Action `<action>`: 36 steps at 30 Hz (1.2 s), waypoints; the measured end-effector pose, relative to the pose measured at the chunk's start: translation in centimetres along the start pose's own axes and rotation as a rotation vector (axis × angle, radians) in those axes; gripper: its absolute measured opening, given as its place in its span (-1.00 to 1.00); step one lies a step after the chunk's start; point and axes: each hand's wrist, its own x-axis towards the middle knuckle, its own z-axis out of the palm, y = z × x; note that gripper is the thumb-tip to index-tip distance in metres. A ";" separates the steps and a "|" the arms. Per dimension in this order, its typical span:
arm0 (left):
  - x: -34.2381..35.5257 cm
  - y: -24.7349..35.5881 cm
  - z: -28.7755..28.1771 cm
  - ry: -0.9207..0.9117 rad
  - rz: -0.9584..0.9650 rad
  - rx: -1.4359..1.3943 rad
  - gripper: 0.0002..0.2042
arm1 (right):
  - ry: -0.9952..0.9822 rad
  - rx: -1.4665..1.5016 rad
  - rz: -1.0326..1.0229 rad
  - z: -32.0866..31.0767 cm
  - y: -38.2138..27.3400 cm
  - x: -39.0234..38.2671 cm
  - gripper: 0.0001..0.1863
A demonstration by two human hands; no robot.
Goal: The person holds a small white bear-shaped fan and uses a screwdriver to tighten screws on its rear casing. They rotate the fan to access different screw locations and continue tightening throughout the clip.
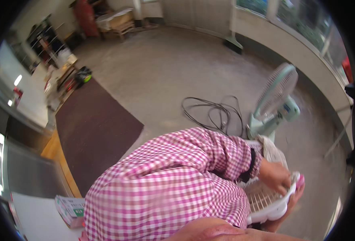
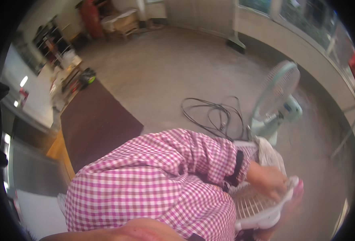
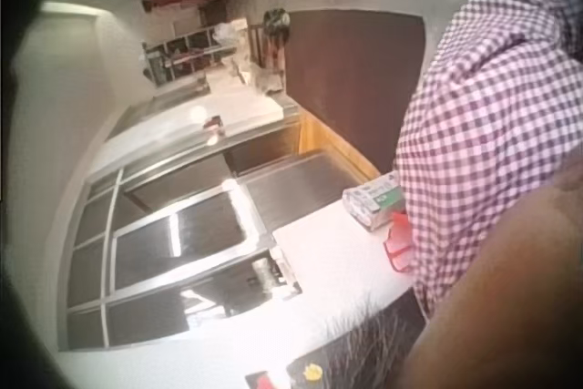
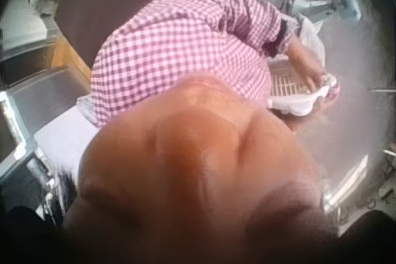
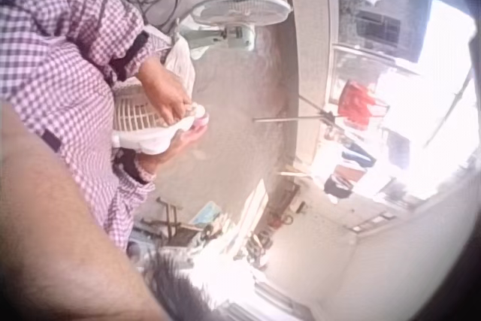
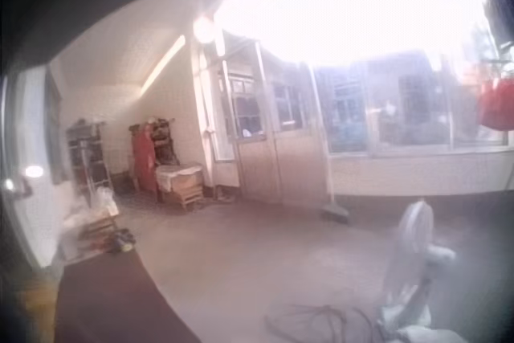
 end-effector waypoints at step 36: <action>-11.3 -34.8 4.8 0.221 -0.926 0.215 -0.86 | 0.058 0.574 0.289 -16.5 28.8 9.7 0.01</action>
